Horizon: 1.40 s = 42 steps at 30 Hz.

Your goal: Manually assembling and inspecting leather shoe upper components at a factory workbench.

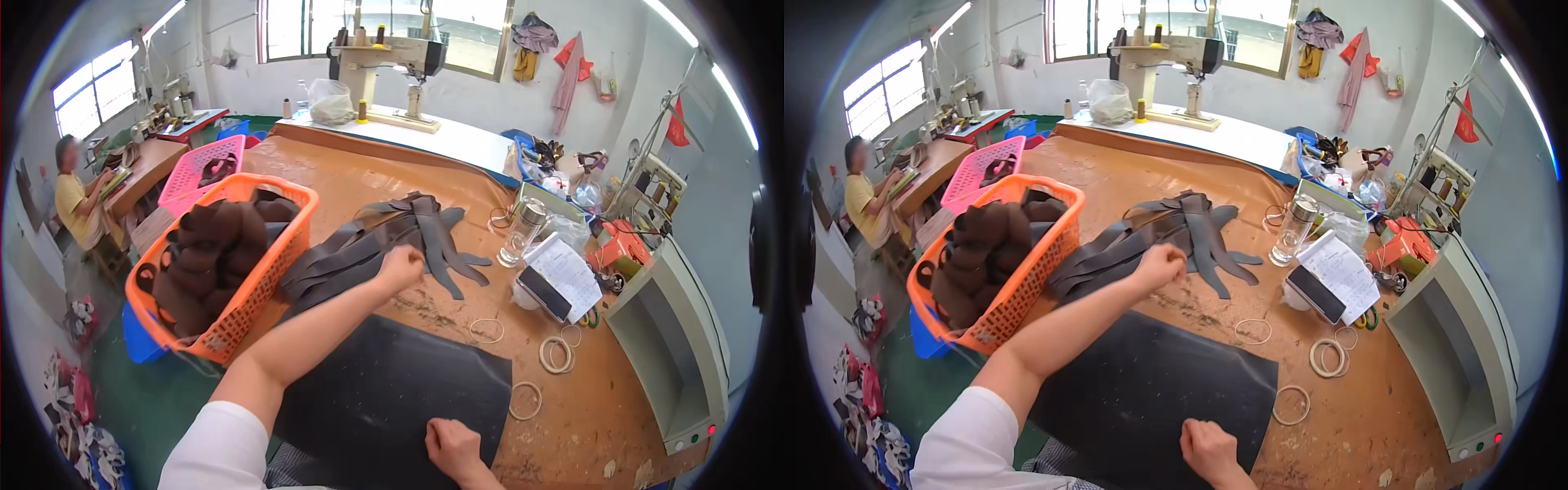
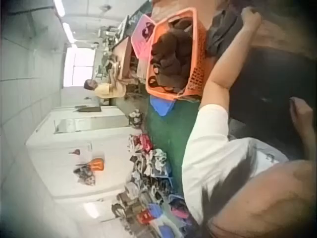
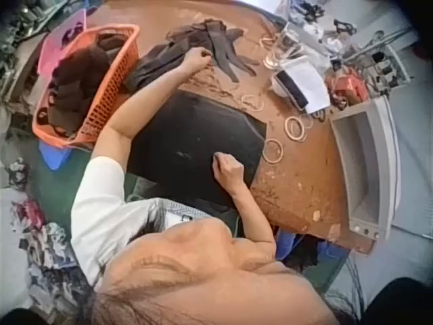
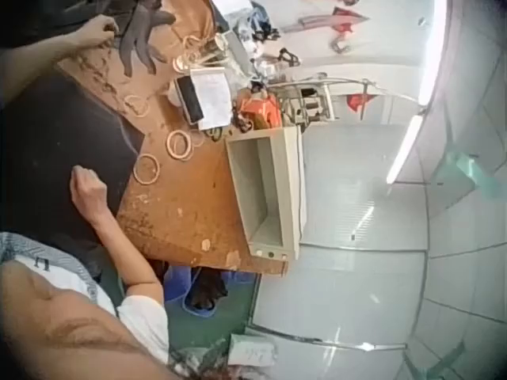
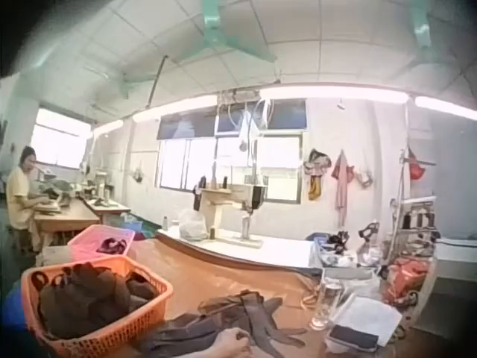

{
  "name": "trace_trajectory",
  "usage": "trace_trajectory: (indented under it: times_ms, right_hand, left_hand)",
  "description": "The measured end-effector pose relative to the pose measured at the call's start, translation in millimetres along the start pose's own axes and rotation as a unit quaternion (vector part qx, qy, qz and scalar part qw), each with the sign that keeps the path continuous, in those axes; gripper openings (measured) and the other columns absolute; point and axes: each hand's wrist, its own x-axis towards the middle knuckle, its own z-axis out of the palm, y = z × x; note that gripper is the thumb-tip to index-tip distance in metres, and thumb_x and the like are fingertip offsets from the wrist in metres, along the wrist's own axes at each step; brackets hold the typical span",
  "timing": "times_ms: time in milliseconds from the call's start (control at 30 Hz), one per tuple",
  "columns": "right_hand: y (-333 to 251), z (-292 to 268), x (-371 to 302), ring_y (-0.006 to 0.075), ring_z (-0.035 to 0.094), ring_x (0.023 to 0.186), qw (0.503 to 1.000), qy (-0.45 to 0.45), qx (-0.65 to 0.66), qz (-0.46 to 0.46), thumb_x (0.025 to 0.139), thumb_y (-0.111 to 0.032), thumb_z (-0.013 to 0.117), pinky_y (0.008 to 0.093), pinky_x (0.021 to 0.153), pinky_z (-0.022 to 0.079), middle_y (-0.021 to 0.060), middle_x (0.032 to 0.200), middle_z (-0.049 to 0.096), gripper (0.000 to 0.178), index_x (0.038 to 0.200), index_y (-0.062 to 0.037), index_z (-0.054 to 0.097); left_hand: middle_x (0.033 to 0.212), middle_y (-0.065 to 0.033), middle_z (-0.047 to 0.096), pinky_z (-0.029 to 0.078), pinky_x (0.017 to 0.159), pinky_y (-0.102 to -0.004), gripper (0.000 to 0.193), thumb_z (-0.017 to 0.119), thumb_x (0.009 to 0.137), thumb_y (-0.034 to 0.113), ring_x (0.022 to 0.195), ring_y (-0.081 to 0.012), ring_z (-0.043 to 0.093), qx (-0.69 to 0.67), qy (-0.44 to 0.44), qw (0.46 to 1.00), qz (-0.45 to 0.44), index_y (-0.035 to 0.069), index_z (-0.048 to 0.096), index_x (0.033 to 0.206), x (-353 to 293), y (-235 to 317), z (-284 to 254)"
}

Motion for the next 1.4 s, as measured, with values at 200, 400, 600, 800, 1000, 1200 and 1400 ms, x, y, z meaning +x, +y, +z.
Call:
trace_trajectory:
  times_ms: [200,400,600,800,1000,1200,1400]
  right_hand:
    - [-8,-8,9,0.0261,0.061,0.061,0.998,0.011,0.060,0.023,0.082,-0.006,0.067,0.0367,0.052,0.049,0.0090,0.070,0.059,0.011,0.092,-0.0068,0.063]
    - [-2,-15,16,0.0257,0.060,0.060,0.993,-0.010,0.092,0.071,0.081,-0.006,0.068,0.0355,0.051,0.048,0.0088,0.069,0.059,0.010,0.090,-0.0061,0.063]
    - [1,-13,16,0.0258,0.062,0.063,0.993,0.009,0.103,0.048,0.082,-0.004,0.068,0.0346,0.054,0.050,0.0096,0.073,0.062,0.011,0.091,-0.0041,0.063]
    - [-9,-21,12,0.0204,0.061,0.058,0.981,0.089,0.165,0.049,0.074,0.004,0.071,0.0306,0.052,0.048,0.0072,0.069,0.062,0.017,0.088,-0.0049,0.067]
    - [-61,-57,88,0.0268,0.063,0.105,0.915,0.146,0.356,0.122,0.085,-0.013,0.071,0.0346,0.085,0.052,0.0137,0.116,0.065,0.045,0.126,-0.0008,0.058]
    - [-60,-22,68,0.0209,0.064,0.107,0.631,0.035,0.666,0.395,0.100,-0.025,0.049,0.0326,0.090,0.051,0.0092,0.118,0.065,0.035,0.128,-0.0055,0.058]
    - [-57,-12,18,0.0206,0.067,0.099,0.537,0.021,0.736,0.411,0.101,-0.026,0.046,0.0357,0.085,0.055,0.0100,0.110,0.068,0.034,0.121,-0.0007,0.059]
  left_hand:
    - [0.124,-0.0137,0.057,0.038,0.104,-0.0516,0.048,0.066,0.074,0.005,0.131,-0.0342,0.041,0.367,0.053,0.870,0.324,0.010,0.056,0.121,103,4,49]
    - [0.104,-0.0090,0.065,0.039,0.100,-0.0496,0.028,0.067,0.069,0.007,0.115,-0.0313,0.052,0.400,-0.182,0.806,0.397,0.015,0.072,0.095,145,24,47]
    - [0.087,-0.0164,0.065,0.049,0.080,-0.0446,0.007,0.059,0.084,0.004,0.088,-0.0385,0.062,0.062,0.066,0.922,0.377,0.002,0.064,0.089,144,68,-45]
    - [0.081,-0.0168,0.068,0.050,0.072,-0.0430,0.011,0.058,0.089,0.009,0.078,-0.0355,0.066,0.053,0.101,0.917,0.382,0.003,0.063,0.097,-5,180,-117]
    - [0.073,-0.0164,0.066,0.053,0.065,-0.0441,0.011,0.062,0.087,0.013,0.073,-0.0346,0.067,0.104,0.008,0.904,0.415,0.007,0.065,0.097,-158,207,-97]
    - [0.099,-0.0154,0.069,0.053,0.081,-0.0369,0.035,0.068,0.085,0.008,0.094,-0.0302,0.068,-0.088,-0.086,0.941,0.315,0.002,0.062,0.119,-260,167,-107]
    - [0.121,-0.0143,0.063,0.045,0.102,-0.0378,0.050,0.071,0.082,0.005,0.117,-0.0255,0.059,-0.100,-0.114,0.978,0.143,0.003,0.056,0.130,-310,64,-124]
